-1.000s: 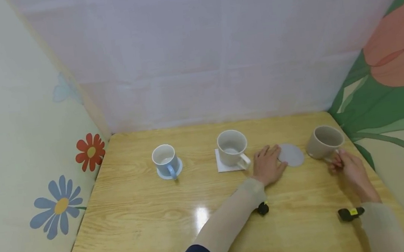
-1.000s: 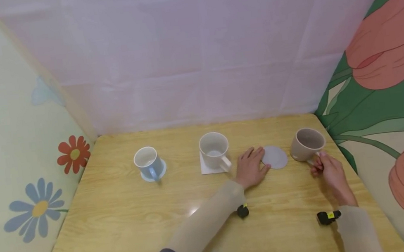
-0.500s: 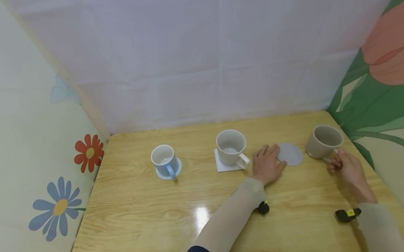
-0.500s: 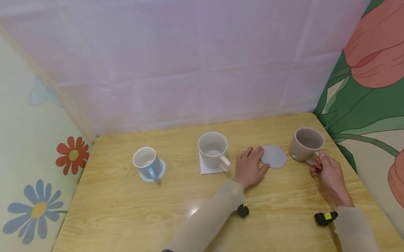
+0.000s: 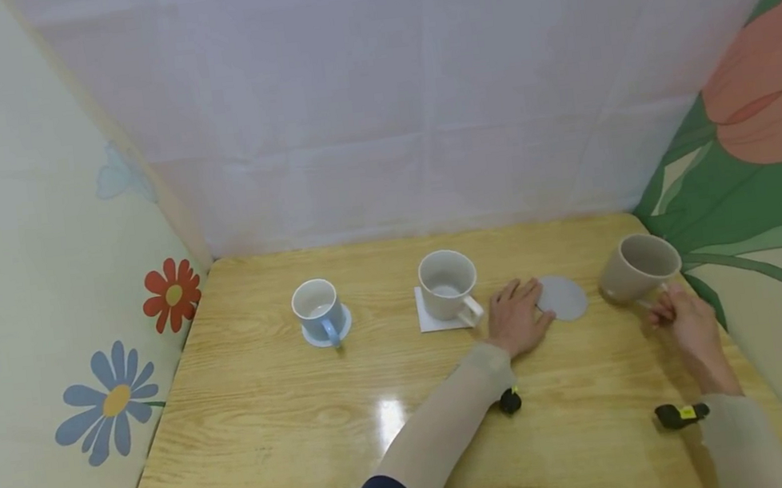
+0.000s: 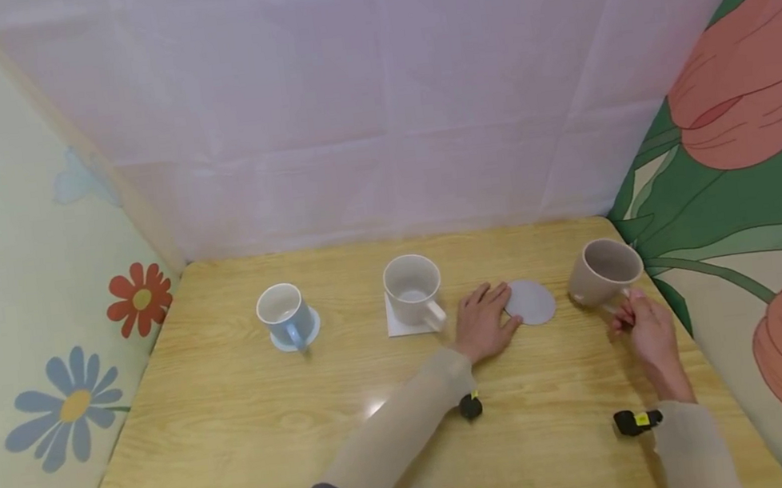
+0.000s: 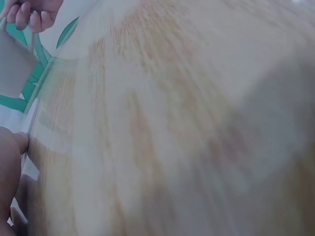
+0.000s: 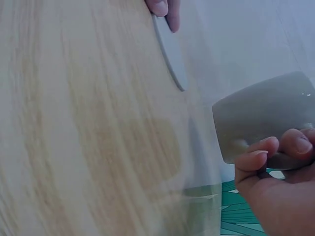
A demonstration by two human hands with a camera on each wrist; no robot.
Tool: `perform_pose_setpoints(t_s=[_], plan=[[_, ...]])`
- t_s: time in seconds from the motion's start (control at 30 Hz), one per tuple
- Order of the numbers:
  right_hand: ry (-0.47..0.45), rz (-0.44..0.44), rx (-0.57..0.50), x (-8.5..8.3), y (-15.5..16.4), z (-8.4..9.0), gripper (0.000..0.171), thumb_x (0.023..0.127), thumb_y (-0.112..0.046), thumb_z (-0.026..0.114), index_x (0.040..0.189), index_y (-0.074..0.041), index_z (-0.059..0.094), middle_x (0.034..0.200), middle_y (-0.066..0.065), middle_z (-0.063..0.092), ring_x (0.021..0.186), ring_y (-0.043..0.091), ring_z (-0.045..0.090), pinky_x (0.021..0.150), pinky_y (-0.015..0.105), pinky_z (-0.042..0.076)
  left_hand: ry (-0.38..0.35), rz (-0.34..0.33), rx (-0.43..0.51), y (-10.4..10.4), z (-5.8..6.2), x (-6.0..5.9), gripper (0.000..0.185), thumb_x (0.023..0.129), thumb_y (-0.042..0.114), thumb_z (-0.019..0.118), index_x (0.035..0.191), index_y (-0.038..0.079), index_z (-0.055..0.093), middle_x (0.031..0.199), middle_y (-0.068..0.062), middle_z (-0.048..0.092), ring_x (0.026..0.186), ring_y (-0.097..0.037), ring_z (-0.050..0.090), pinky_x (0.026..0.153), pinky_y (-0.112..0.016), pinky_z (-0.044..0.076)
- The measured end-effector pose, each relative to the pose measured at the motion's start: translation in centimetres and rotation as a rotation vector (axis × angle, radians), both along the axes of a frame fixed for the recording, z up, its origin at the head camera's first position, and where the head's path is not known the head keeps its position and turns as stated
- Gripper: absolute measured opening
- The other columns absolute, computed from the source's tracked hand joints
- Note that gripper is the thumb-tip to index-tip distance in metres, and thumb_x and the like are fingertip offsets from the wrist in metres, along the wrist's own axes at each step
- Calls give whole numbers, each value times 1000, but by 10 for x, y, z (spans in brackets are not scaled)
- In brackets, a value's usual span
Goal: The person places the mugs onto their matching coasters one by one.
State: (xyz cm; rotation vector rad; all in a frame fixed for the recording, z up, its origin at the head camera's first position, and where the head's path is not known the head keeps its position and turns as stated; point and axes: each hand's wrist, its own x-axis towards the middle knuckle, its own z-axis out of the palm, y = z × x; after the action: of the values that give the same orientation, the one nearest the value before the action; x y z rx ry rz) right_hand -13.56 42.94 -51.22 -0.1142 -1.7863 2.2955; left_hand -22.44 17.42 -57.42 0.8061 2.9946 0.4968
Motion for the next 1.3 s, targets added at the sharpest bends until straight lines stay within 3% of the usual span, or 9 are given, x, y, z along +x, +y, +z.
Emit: perform_pose_setpoints(t_s=[0.2,1.17,1.3], plan=[[9,-22,-12,-1,-2,6,42,117,-14,35,77,-4,43,72,-2,45,71,9,53,61,23,47,41,9,-6,0,-3,-1,64,109,61,47,165,33,40,172,18,35,161,-12,31,130,-35,30],[29,22,76,0,-16,11,40,117,-18,36,81,-3,39,73,1,40,71,13,47,60,25,44,-21,2,-7,1,0,0,65,110,59,47,167,31,36,175,16,30,163,-13,25,133,-36,24],[31,26,62,2,-17,10,40,117,-17,36,81,-2,39,73,1,40,71,13,47,61,25,45,1,5,-13,1,-2,0,64,110,60,47,167,32,37,174,17,31,163,-13,26,132,-36,26]])
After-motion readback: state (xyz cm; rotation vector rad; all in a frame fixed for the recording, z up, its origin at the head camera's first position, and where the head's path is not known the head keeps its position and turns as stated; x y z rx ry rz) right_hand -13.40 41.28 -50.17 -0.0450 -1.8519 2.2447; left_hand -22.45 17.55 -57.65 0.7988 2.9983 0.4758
